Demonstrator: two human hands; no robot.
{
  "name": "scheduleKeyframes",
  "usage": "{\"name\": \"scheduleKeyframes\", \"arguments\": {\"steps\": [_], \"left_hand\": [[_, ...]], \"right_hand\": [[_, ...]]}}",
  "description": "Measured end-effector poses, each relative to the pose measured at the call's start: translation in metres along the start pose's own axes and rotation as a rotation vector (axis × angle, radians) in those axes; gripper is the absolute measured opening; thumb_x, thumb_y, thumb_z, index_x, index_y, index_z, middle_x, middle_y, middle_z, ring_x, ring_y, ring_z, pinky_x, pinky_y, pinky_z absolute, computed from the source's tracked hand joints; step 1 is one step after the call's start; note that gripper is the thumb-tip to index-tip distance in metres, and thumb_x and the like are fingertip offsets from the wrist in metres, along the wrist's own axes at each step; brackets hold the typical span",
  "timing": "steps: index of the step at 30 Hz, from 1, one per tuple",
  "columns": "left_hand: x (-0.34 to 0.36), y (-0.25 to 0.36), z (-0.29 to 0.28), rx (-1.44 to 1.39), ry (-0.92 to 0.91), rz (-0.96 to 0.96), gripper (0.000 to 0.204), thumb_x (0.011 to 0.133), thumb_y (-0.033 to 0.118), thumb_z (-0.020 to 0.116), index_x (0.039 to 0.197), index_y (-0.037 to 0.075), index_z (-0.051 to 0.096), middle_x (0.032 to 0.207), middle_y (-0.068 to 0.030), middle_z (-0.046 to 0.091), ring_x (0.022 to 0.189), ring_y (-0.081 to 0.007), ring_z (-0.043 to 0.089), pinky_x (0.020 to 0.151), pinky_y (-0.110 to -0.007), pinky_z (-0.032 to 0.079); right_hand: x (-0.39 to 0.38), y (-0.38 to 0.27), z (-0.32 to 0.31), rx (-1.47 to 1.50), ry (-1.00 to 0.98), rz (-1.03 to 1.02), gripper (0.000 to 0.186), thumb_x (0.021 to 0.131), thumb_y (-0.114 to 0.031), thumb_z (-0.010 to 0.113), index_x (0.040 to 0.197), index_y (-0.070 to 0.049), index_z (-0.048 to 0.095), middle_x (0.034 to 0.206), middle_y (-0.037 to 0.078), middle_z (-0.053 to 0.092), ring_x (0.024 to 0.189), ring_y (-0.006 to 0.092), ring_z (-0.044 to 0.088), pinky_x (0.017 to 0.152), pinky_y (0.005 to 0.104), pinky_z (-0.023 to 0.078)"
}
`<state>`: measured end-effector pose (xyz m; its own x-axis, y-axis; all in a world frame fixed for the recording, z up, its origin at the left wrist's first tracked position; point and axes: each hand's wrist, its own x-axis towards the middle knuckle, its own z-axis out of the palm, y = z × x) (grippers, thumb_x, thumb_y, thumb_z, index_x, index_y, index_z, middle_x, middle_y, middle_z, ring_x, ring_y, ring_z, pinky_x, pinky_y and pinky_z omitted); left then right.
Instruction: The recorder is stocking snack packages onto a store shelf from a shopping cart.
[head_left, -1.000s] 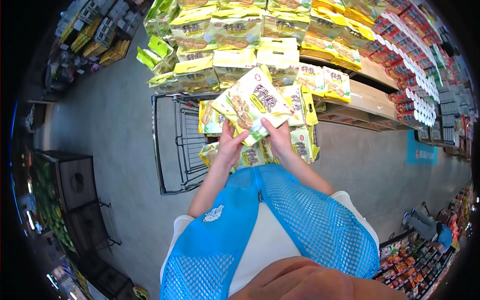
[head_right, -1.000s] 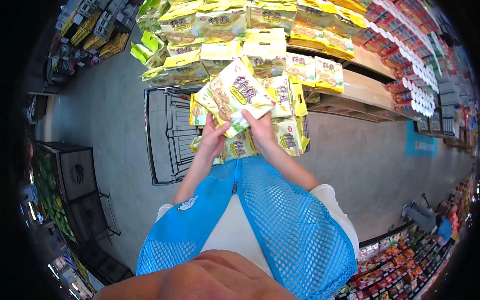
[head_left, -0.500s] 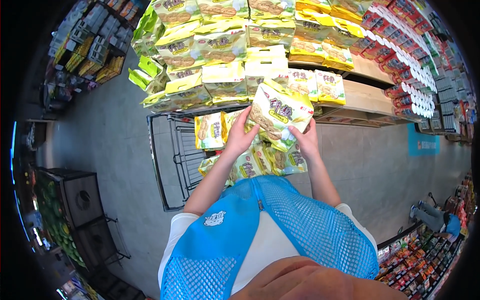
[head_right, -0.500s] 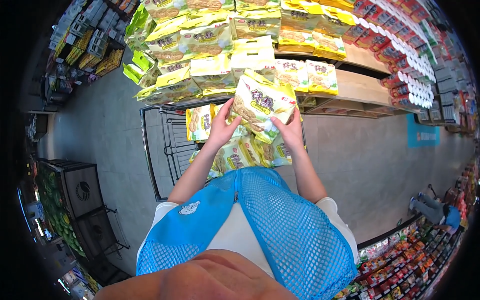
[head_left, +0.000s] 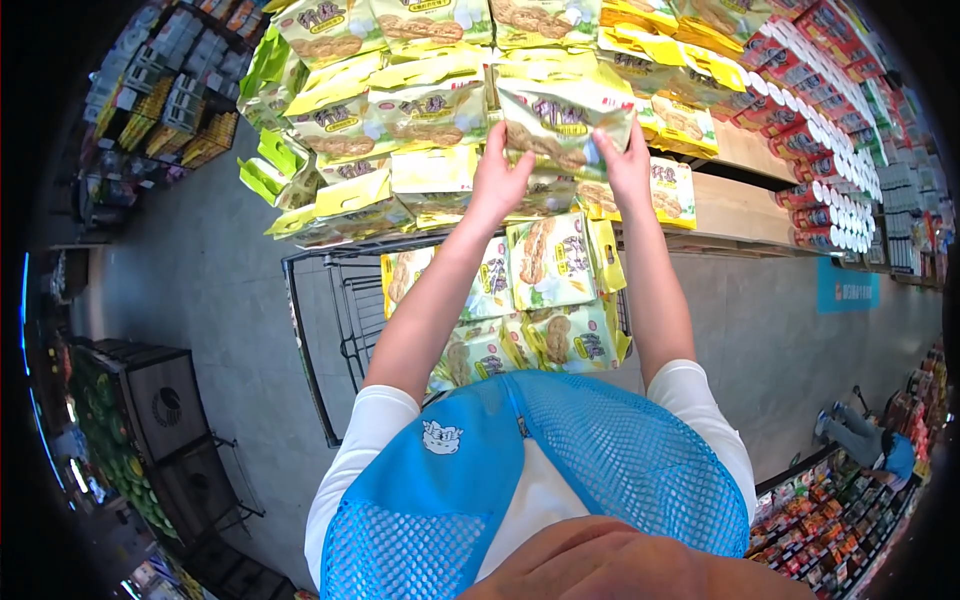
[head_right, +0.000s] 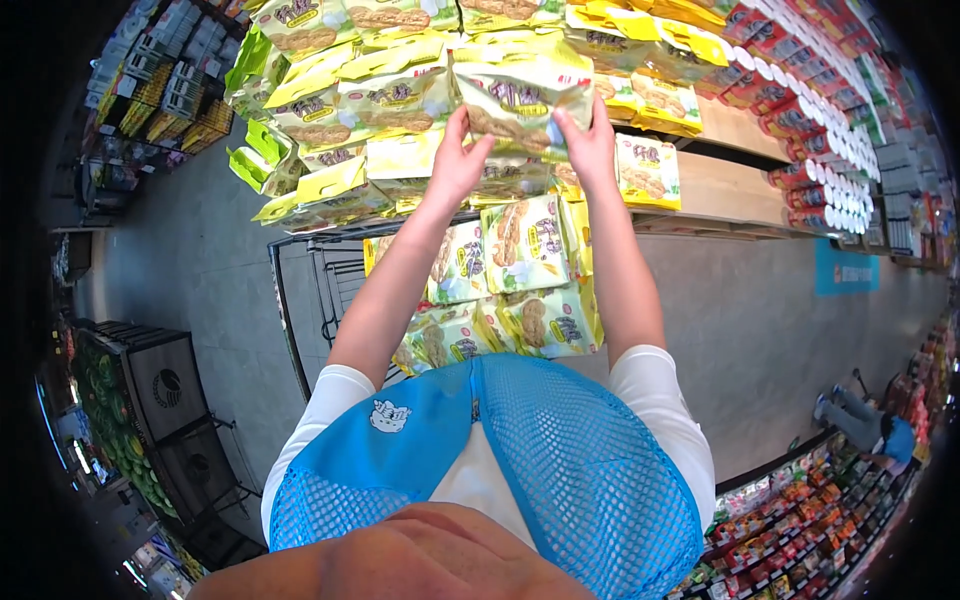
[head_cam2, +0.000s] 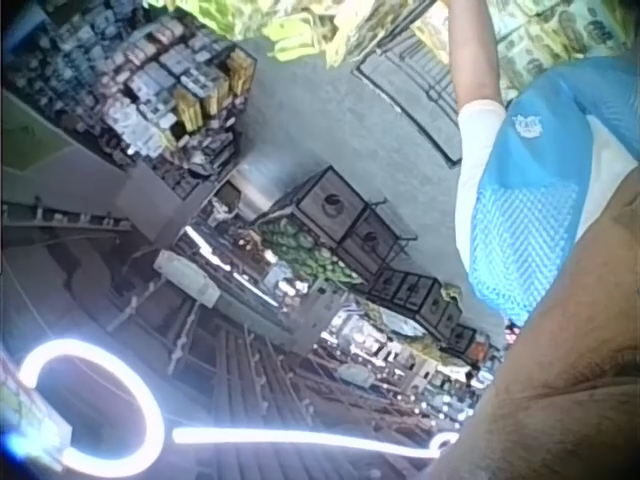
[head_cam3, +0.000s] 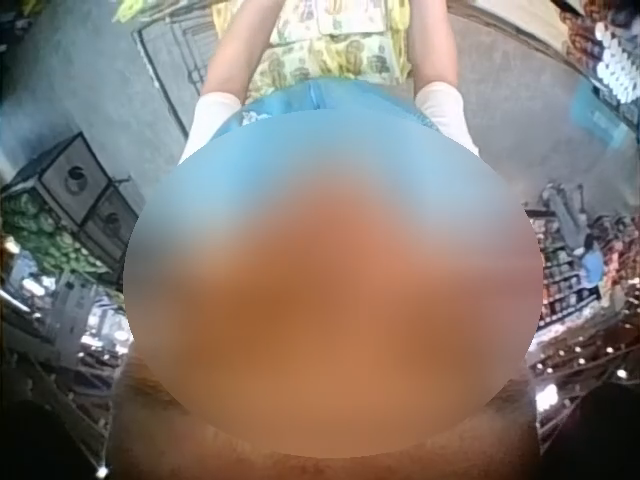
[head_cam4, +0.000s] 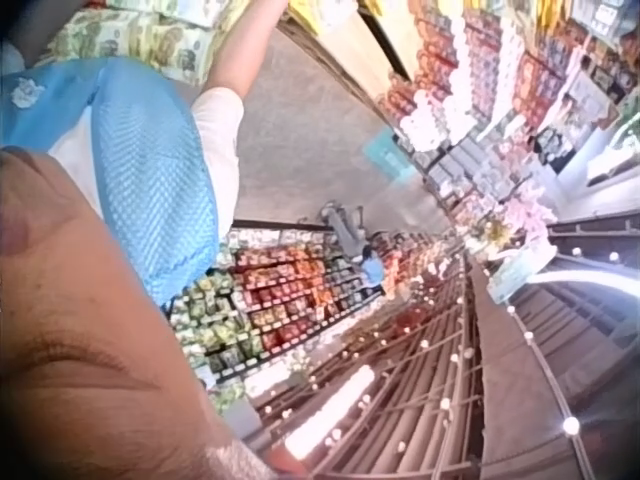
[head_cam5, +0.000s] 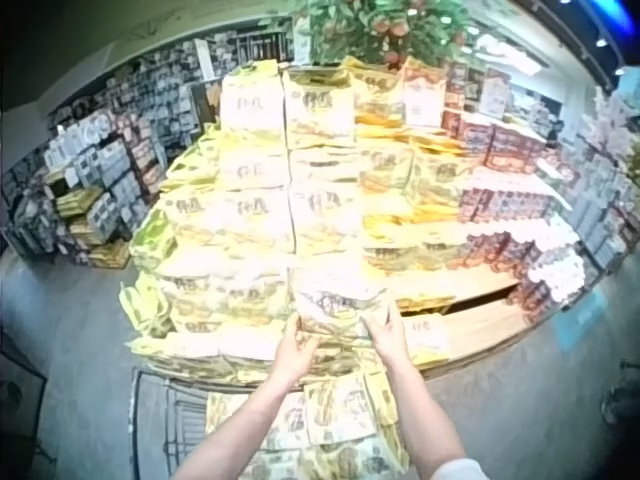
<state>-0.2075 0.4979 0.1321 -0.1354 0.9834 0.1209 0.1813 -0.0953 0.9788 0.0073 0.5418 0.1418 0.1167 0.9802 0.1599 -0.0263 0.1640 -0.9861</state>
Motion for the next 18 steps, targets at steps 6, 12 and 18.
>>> {"name": "scheduleKeyframes", "arguments": {"steps": [6,12,18], "left_hand": [[0.026,-0.002,0.014,0.427,0.013,0.049,0.069,0.096,0.025,0.063,0.152,-0.005,0.035,0.148,-0.0308,0.049,0.134,-0.0381,0.054,0.111,-0.042,0.044],[0.001,-0.012,-0.007,0.481,-0.036,-0.008,0.064,0.096,0.028,0.061,0.149,-0.001,0.044,0.145,-0.0276,0.053,0.119,-0.0412,0.062,0.103,-0.044,0.048],[-0.066,-0.026,-0.029,0.331,-0.002,-0.044,0.040,0.094,0.019,0.062,0.130,0.002,0.060,0.129,-0.0195,0.064,0.113,-0.0374,0.064,0.099,-0.043,0.051]], "right_hand": [[0.054,0.080,0.011,-0.629,0.068,-0.106,0.063,0.097,-0.030,0.070,0.146,0.000,0.043,0.125,0.021,0.066,0.119,0.0345,0.064,0.102,0.0417,0.049],[0.042,0.052,0.027,-0.438,-0.036,-0.053,0.068,0.098,-0.040,0.068,0.145,0.002,0.042,0.127,0.025,0.065,0.117,0.0382,0.065,0.099,0.0440,0.050],[0.031,0.069,0.011,-0.385,-0.005,0.037,0.091,0.089,-0.045,0.079,0.148,0.010,0.037,0.135,0.028,0.060,0.126,0.0348,0.060,0.106,0.0398,0.047]]}}
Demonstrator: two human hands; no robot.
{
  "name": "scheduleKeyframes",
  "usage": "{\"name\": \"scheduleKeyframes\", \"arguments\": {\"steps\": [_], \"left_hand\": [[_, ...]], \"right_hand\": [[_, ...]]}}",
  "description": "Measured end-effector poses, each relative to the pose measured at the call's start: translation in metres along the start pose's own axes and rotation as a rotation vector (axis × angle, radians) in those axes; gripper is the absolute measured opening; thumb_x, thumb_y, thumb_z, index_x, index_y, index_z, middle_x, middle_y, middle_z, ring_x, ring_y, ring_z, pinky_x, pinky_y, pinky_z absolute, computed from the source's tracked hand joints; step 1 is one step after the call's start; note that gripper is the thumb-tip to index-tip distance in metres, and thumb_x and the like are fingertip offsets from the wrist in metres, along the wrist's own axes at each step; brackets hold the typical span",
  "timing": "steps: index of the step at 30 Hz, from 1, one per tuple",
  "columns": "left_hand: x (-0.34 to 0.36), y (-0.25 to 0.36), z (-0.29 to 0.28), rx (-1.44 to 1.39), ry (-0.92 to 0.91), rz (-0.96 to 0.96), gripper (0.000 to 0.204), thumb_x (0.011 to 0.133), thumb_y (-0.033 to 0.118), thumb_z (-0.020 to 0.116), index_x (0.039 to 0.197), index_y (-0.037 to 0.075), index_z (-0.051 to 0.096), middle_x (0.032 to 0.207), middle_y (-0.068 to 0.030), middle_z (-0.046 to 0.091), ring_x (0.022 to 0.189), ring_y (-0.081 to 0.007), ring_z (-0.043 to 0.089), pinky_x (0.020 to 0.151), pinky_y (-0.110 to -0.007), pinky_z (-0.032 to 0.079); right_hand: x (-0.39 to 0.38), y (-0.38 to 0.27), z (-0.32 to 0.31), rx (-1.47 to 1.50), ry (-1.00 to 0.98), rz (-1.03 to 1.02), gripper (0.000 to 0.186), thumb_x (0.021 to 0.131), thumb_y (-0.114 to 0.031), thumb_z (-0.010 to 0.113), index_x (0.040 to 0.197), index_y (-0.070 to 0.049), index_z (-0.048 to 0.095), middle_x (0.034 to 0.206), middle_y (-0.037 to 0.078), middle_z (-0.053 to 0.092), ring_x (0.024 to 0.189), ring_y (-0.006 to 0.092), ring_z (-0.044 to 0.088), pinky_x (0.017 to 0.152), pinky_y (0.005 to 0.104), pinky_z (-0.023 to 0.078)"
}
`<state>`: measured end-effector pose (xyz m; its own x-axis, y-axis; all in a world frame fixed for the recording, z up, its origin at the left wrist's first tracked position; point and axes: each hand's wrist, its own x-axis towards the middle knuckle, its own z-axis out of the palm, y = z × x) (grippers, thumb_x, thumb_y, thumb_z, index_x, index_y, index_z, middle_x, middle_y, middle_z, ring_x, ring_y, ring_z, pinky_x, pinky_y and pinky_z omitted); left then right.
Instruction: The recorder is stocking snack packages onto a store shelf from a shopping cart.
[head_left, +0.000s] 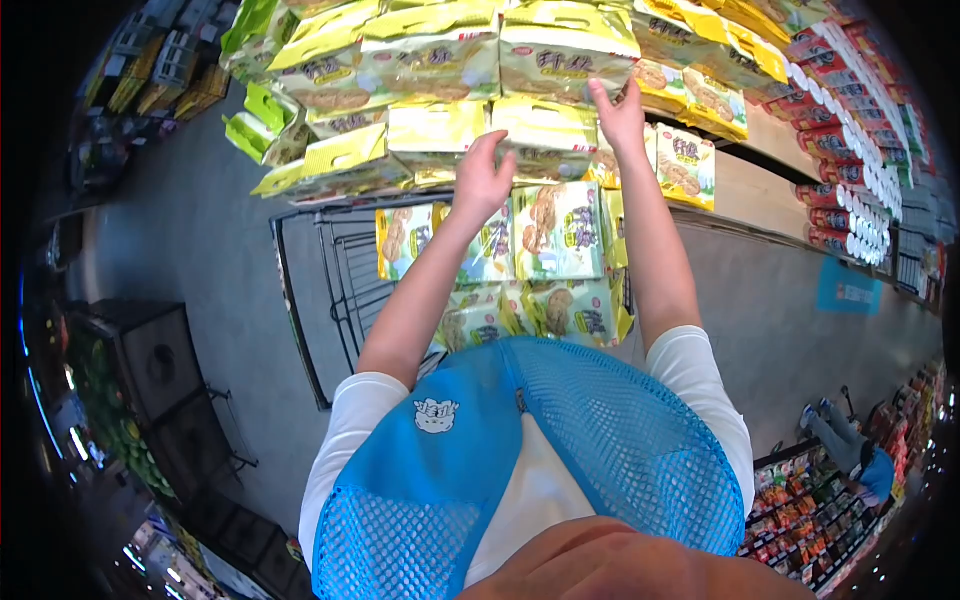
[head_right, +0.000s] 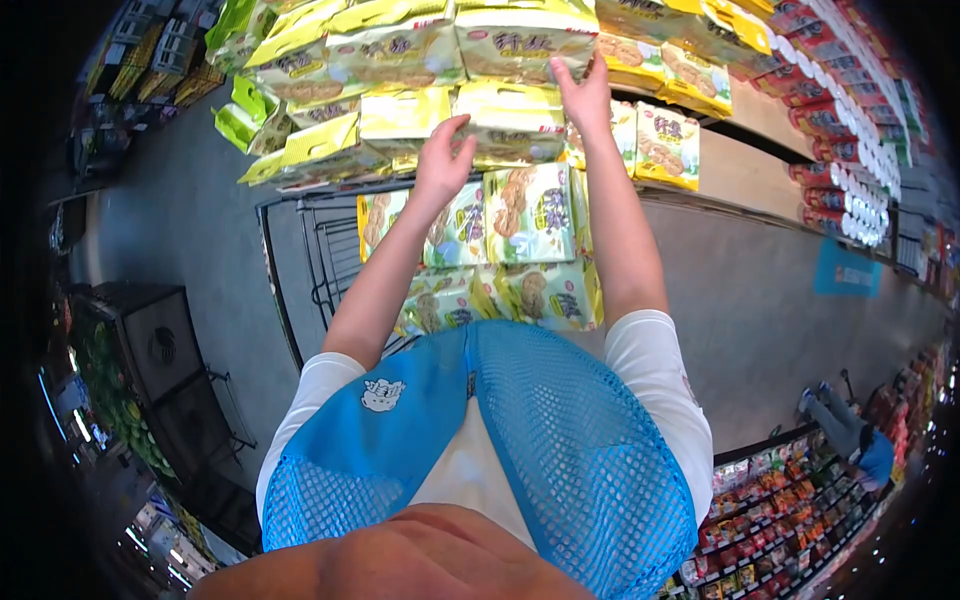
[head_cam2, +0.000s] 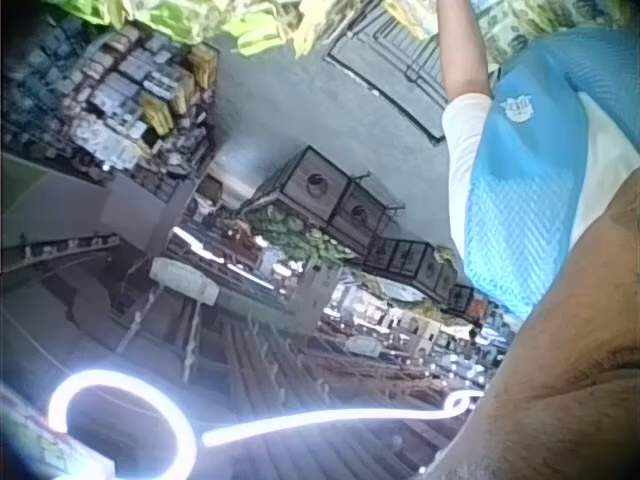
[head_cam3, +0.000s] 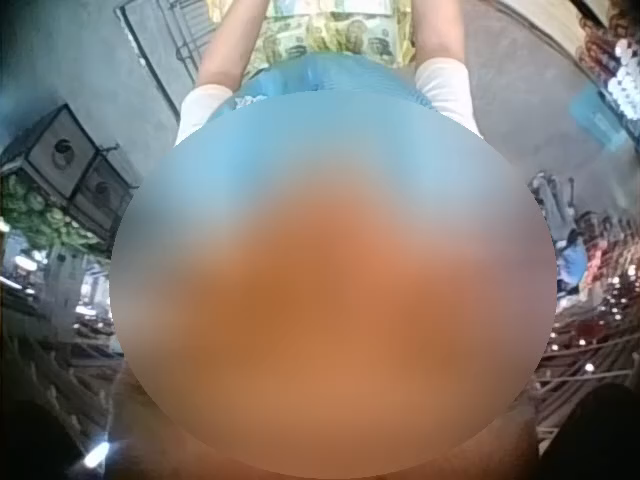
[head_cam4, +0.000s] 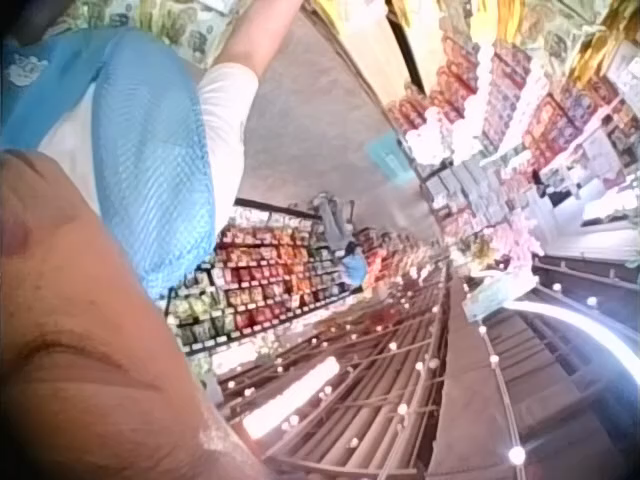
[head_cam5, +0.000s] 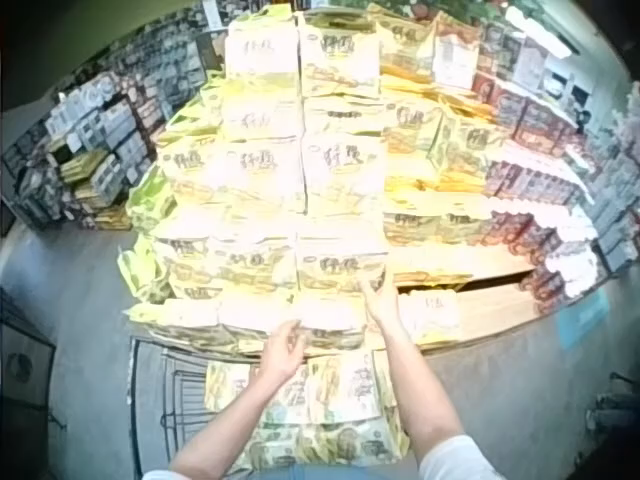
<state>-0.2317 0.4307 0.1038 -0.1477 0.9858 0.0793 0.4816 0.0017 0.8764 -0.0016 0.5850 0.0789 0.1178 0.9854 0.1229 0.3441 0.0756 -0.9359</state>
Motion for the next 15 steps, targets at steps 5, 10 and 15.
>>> {"name": "scheduleKeyframes", "arguments": {"steps": [5,10,15], "left_hand": [[-0.104,-0.071,-0.046,0.139,0.111,-0.068,0.029,0.094,0.016,0.064,0.119,0.003,0.066,0.116,-0.0182,0.068,0.100,-0.0341,0.068,0.086,-0.043,0.055],[-0.212,-0.101,-0.079,0.313,0.089,-0.295,0.029,0.093,0.021,0.067,0.116,0.004,0.068,0.115,-0.0192,0.068,0.104,-0.0371,0.067,0.089,-0.044,0.054],[-0.261,-0.126,-0.067,0.320,-0.089,-0.294,0.055,0.091,0.039,0.072,0.130,0.002,0.060,0.124,-0.0226,0.063,0.119,-0.0403,0.060,0.101,-0.046,0.049]], "right_hand": [[-0.078,0.014,-0.010,0.018,0.224,-0.017,0.066,0.093,-0.027,0.073,0.142,0.008,0.046,0.140,0.027,0.055,0.132,0.0342,0.055,0.111,0.0409,0.043],[-0.214,-0.002,-0.034,-0.118,0.216,-0.011,0.043,0.095,-0.014,0.066,0.133,0.005,0.055,0.132,0.023,0.060,0.123,0.0336,0.060,0.108,0.0421,0.045],[-0.314,-0.006,-0.006,-0.178,-0.160,-0.019,0.038,0.094,-0.014,0.067,0.128,0.001,0.059,0.124,0.020,0.065,0.118,0.0336,0.062,0.104,0.0423,0.046]]}}
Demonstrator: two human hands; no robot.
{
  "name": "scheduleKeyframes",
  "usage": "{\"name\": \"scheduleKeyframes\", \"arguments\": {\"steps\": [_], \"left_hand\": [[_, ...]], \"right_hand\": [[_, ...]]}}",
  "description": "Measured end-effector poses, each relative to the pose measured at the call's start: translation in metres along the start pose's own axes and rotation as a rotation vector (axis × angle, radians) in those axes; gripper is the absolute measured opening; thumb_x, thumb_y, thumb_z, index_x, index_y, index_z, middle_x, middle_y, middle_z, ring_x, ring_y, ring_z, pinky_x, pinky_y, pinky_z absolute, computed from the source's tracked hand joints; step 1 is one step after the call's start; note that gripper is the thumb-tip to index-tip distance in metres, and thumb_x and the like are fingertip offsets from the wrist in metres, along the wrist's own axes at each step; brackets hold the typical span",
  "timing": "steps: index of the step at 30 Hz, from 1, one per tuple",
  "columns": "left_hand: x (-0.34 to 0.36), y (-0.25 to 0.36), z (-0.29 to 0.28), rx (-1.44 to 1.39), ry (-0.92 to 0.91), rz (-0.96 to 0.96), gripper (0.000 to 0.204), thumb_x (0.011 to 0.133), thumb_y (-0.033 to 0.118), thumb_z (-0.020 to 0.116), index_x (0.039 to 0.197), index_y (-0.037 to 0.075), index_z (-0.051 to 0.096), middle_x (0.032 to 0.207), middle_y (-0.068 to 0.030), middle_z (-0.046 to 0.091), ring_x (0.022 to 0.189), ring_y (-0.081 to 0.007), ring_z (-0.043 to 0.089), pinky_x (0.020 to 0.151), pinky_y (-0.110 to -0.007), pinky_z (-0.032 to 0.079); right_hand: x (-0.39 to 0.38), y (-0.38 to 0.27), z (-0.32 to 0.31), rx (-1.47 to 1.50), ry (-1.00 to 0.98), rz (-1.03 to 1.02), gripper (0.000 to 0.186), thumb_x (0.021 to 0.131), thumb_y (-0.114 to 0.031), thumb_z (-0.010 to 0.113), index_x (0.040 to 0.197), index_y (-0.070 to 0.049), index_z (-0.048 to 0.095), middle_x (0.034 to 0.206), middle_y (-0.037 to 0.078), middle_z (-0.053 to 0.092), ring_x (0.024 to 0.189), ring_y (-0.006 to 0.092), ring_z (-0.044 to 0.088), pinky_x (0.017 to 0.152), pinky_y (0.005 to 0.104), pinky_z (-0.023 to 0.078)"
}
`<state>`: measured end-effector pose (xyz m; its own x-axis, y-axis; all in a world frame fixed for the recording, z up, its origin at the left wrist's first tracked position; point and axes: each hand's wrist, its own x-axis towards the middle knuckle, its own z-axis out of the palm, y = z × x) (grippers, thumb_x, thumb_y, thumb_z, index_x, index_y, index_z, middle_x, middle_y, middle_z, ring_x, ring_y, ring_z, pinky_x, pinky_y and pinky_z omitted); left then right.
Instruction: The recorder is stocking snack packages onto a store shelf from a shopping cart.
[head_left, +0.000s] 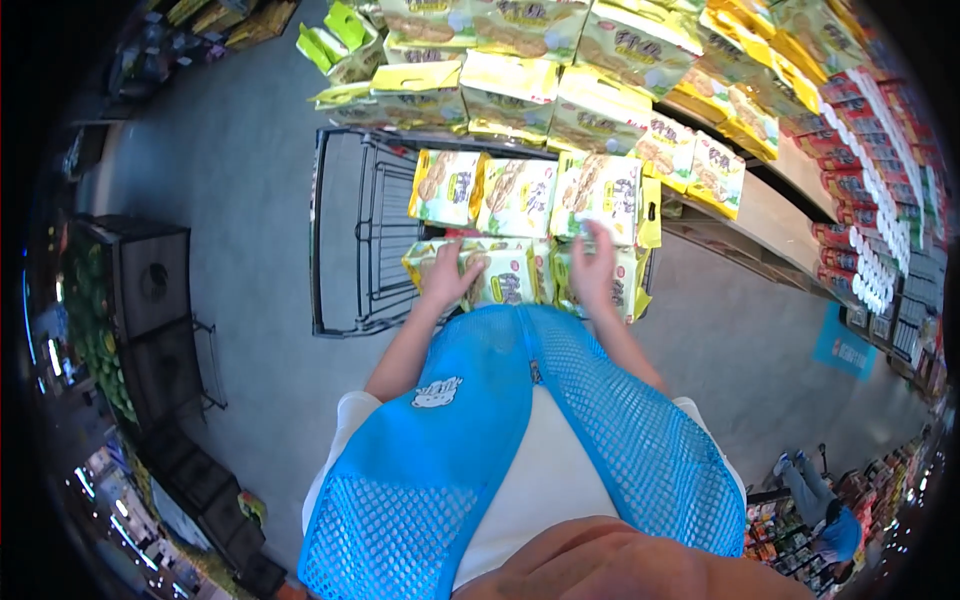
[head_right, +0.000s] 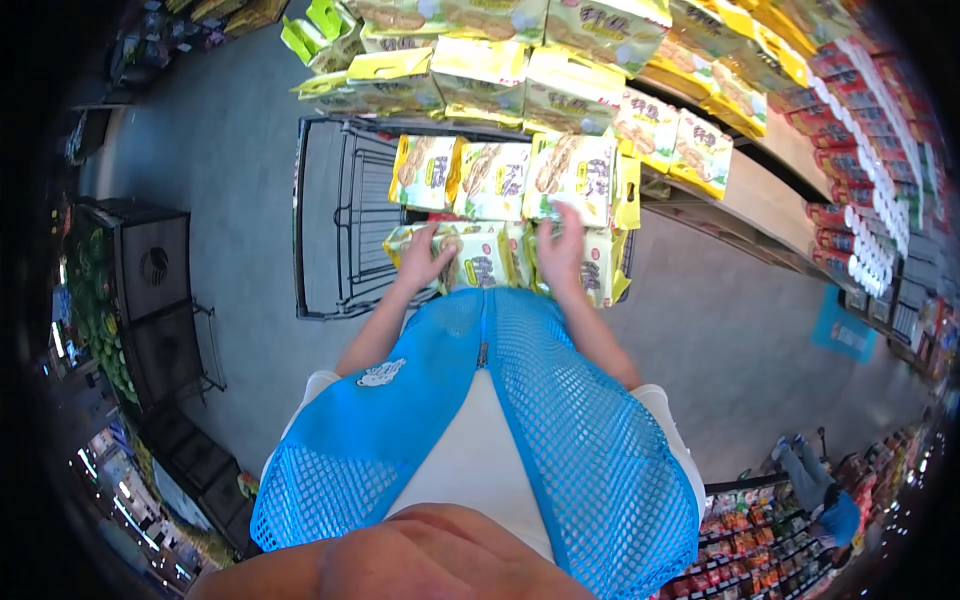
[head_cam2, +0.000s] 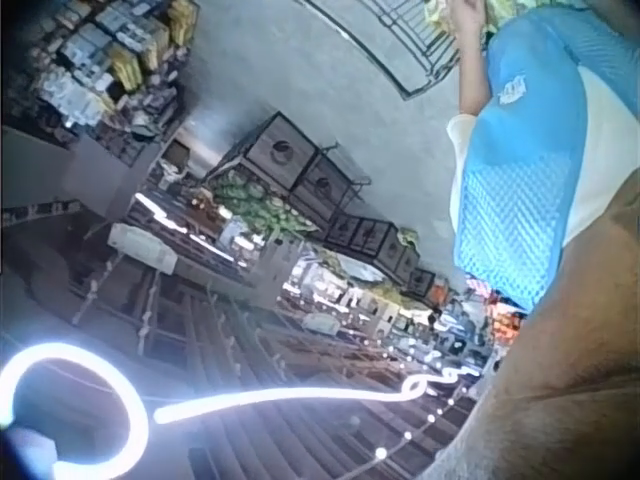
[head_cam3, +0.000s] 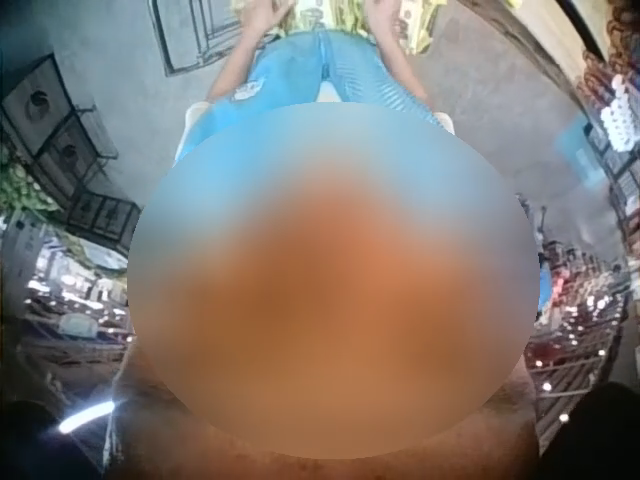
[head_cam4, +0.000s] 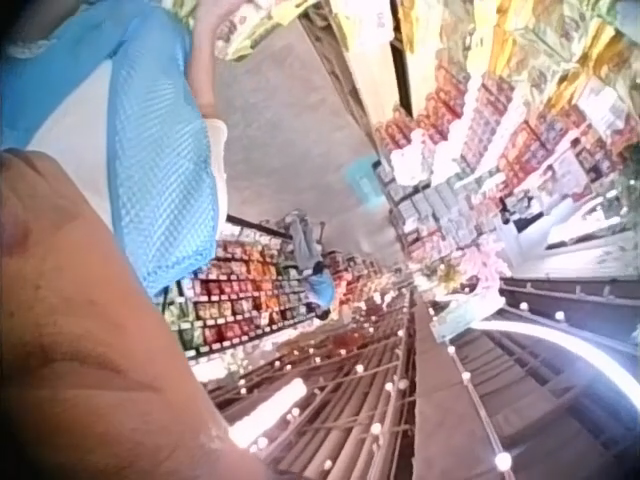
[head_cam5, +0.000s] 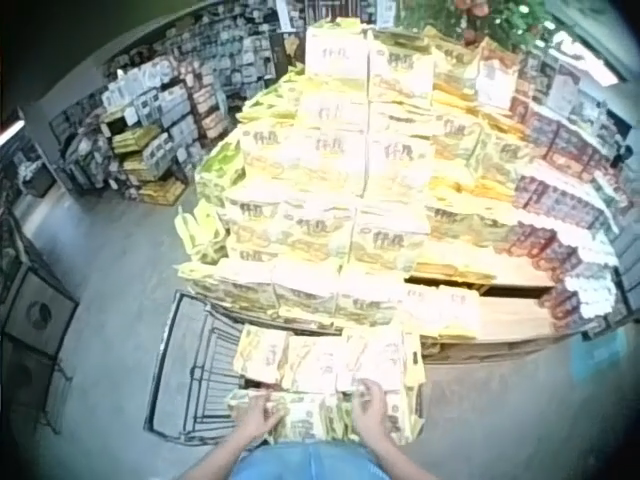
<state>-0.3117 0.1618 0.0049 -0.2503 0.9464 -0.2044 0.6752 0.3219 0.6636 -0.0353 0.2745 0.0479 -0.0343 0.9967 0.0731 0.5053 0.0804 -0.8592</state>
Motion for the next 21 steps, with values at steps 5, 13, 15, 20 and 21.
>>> {"name": "scheduleKeyframes", "arguments": {"steps": [5,13,15,20,21], "left_hand": [[0.004,-0.030,0.023,-0.109,-0.009,-0.144,0.078,0.079,0.046,0.084,0.136,0.001,0.056,0.129,-0.0228,0.060,0.125,-0.0392,0.056,0.107,-0.044,0.045],[0.009,-0.031,0.019,-0.384,-0.145,-0.321,0.096,0.068,0.038,0.095,0.143,-0.001,0.050,0.136,-0.0201,0.061,0.123,-0.0283,0.061,0.104,-0.038,0.050],[0.022,-0.032,0.021,-0.410,-0.091,-0.259,0.101,0.068,0.031,0.097,0.147,-0.002,0.044,0.139,-0.0201,0.058,0.125,-0.0285,0.059,0.105,-0.038,0.049],[0.004,0.001,-0.004,-0.798,-0.199,-0.382,0.092,0.080,0.017,0.088,0.154,0.000,0.036,0.132,-0.0166,0.063,0.118,-0.0244,0.063,0.096,-0.036,0.053],[0.004,0.004,-0.009,-0.854,-0.267,-0.466,0.087,0.082,0.016,0.086,0.152,-0.001,0.038,0.128,-0.0144,0.066,0.114,-0.0226,0.065,0.094,-0.035,0.054]], "right_hand": [[-0.042,0.009,0.038,0.001,-0.506,0.203,0.044,0.092,-0.027,0.071,0.122,0.002,0.060,0.111,0.021,0.071,0.105,0.0387,0.068,0.094,0.0458,0.053],[-0.057,0.028,0.043,-0.353,-0.916,0.163,0.062,0.087,-0.041,0.076,0.128,0.003,0.063,0.108,0.027,0.071,0.100,0.0401,0.070,0.089,0.0451,0.056],[-0.045,0.028,0.044,-0.328,-0.875,0.180,0.059,0.086,-0.041,0.076,0.123,0.004,0.065,0.107,0.027,0.072,0.099,0.0398,0.070,0.089,0.0454,0.056],[-0.065,0.045,0.041,-0.331,-0.743,0.337,0.056,0.085,-0.047,0.079,0.108,0.003,0.070,0.104,0.025,0.073,0.096,0.0371,0.072,0.087,0.0458,0.056],[-0.063,0.046,0.042,-0.313,-0.726,0.343,0.056,0.085,-0.047,0.079,0.109,0.003,0.070,0.104,0.025,0.073,0.096,0.0371,0.072,0.086,0.0459,0.056]]}}
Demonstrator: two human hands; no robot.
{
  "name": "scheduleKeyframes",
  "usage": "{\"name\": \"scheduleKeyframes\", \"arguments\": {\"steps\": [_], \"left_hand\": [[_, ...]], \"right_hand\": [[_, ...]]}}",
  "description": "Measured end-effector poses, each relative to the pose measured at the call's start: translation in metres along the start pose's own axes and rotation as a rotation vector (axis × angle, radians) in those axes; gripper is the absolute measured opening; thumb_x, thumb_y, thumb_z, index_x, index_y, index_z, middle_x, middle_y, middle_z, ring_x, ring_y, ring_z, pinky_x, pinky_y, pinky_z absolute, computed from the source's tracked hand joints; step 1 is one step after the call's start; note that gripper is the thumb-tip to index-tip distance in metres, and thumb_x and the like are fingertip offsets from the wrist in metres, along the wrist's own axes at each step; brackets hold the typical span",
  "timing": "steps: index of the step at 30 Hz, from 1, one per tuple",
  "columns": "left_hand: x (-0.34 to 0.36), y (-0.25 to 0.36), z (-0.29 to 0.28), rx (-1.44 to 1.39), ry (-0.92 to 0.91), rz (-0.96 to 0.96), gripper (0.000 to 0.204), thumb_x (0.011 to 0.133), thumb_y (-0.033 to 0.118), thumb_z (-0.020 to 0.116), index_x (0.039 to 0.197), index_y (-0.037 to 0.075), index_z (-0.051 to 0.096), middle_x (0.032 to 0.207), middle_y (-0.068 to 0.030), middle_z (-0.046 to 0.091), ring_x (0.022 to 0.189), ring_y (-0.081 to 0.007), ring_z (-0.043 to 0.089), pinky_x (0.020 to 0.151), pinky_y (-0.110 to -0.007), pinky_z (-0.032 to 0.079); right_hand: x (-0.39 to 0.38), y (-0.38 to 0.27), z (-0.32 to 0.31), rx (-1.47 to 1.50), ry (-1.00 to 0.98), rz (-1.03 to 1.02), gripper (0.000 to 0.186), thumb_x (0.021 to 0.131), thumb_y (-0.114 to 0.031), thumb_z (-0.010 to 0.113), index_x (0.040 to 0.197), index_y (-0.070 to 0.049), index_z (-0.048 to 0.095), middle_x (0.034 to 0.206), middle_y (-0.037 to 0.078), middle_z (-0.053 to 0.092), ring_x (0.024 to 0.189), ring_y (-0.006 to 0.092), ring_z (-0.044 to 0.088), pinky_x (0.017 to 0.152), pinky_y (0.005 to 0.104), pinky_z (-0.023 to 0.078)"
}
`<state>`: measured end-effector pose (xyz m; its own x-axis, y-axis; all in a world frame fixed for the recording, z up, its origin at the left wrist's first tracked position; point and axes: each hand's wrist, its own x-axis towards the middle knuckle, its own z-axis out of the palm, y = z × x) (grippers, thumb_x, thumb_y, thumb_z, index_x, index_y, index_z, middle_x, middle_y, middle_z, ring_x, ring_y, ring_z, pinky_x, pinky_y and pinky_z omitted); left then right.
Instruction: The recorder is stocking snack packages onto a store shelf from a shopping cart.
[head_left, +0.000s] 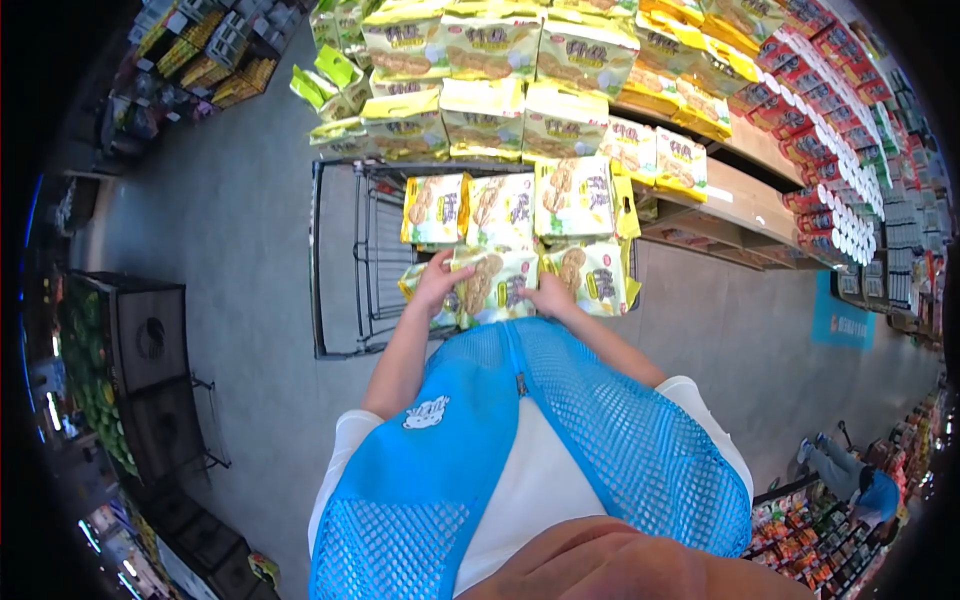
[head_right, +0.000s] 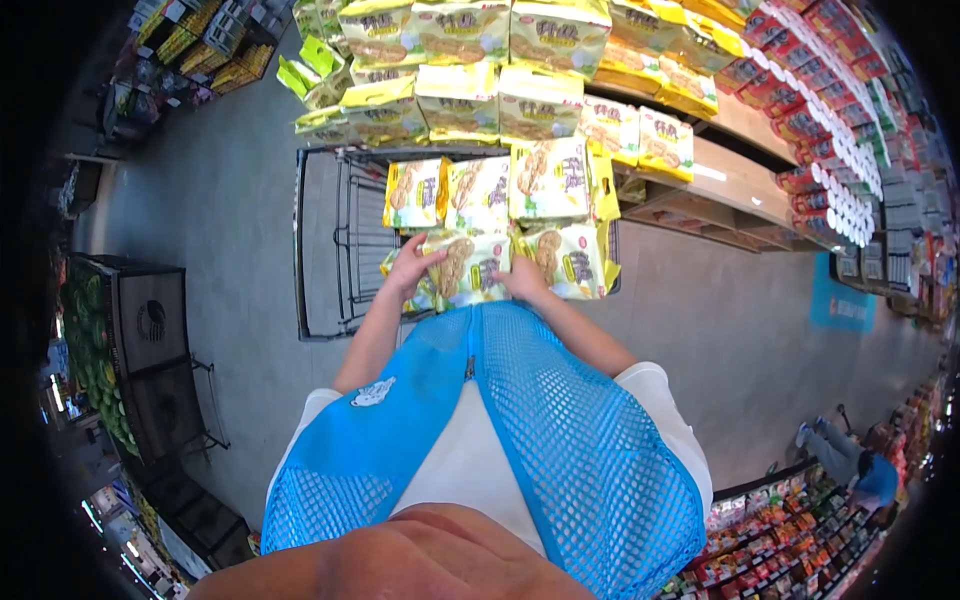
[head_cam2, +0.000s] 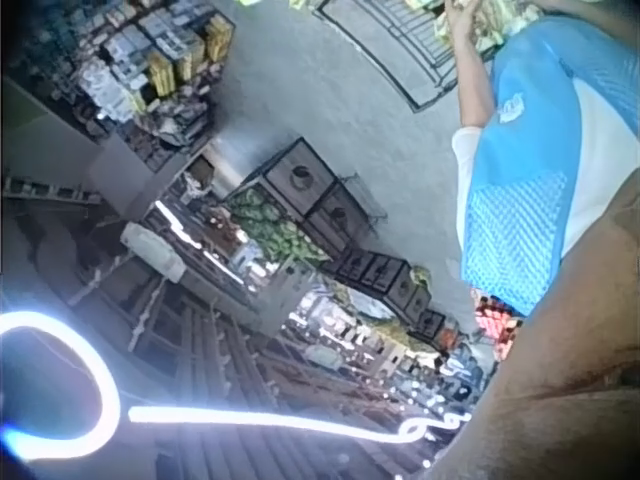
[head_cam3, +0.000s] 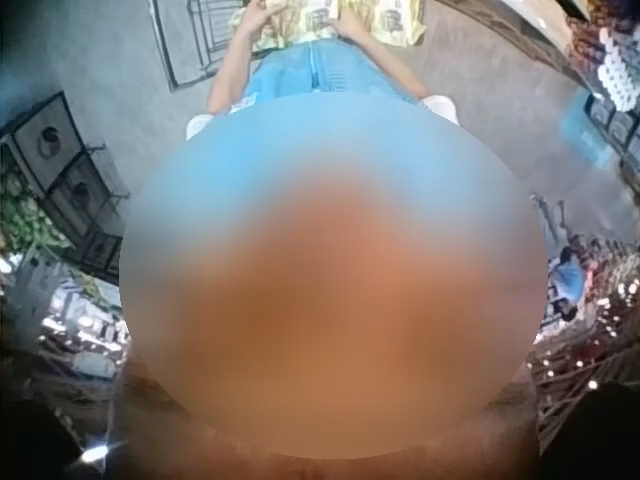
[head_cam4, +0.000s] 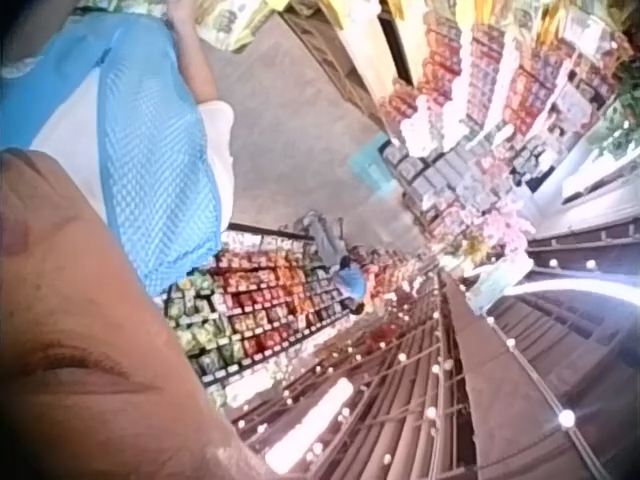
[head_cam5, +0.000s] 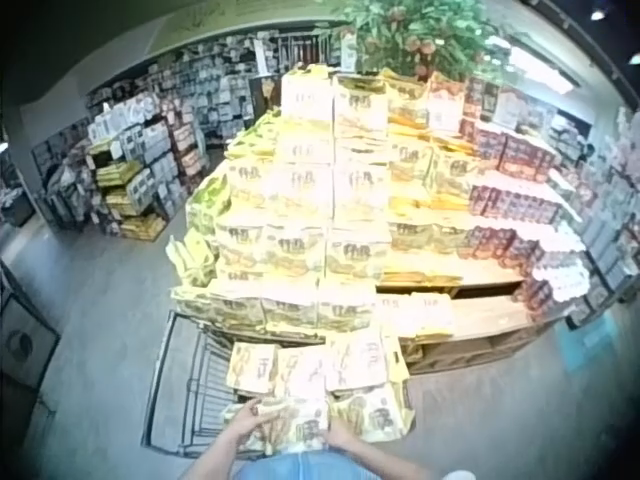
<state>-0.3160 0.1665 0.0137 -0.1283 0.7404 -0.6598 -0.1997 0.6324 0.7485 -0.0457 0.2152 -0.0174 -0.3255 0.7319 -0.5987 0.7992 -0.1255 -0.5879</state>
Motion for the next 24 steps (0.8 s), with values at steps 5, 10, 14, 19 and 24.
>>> {"name": "scheduleKeyframes", "arguments": {"steps": [5,10,14,19,24], "left_hand": [[0.006,0.028,-0.005,-0.120,-0.047,0.173,0.055,0.090,0.025,0.080,0.133,-0.002,0.060,0.122,-0.0110,0.070,0.108,-0.0165,0.066,0.093,-0.030,0.053],[0.023,0.045,0.004,-0.223,0.041,0.218,0.060,0.091,0.032,0.078,0.137,0.000,0.055,0.127,-0.0116,0.067,0.113,-0.0187,0.064,0.095,-0.035,0.052],[0.000,0.062,0.022,-0.311,-0.037,0.119,0.078,0.090,0.031,0.079,0.150,0.005,0.038,0.134,-0.0142,0.061,0.123,-0.0265,0.060,0.098,-0.045,0.053],[-0.016,0.051,0.019,-0.369,-0.112,0.156,0.075,0.087,0.016,0.081,0.148,0.002,0.040,0.134,-0.0139,0.062,0.122,-0.0265,0.062,0.100,-0.044,0.054],[-0.028,0.024,0.003,-0.594,-0.073,0.097,0.055,0.097,0.021,0.069,0.146,0.004,0.048,0.135,-0.0126,0.064,0.120,-0.0276,0.065,0.102,-0.047,0.054]], "right_hand": [[-0.003,-0.040,-0.037,0.304,0.175,-0.099,0.037,0.094,-0.034,0.072,0.110,-0.001,0.072,0.086,0.011,0.074,0.070,0.0184,0.068,0.068,0.0350,0.055],[0.011,-0.067,-0.081,0.344,0.359,-0.182,0.034,0.097,-0.034,0.068,0.097,-0.001,0.073,0.074,0.012,0.068,0.064,0.0222,0.061,0.064,0.0382,0.049],[0.012,-0.069,-0.091,0.330,0.442,-0.167,0.035,0.096,-0.036,0.067,0.097,-0.002,0.074,0.072,0.016,0.068,0.065,0.0291,0.064,0.066,0.0412,0.050],[0.001,-0.068,-0.089,0.391,0.397,-0.218,0.035,0.098,-0.033,0.067,0.097,0.001,0.074,0.071,0.013,0.068,0.066,0.0213,0.064,0.064,0.0387,0.049],[0.001,-0.050,-0.069,0.696,0.426,-0.335,0.047,0.102,-0.036,0.064,0.122,0.006,0.065,0.100,0.013,0.074,0.093,0.0170,0.069,0.078,0.0323,0.055]]}}
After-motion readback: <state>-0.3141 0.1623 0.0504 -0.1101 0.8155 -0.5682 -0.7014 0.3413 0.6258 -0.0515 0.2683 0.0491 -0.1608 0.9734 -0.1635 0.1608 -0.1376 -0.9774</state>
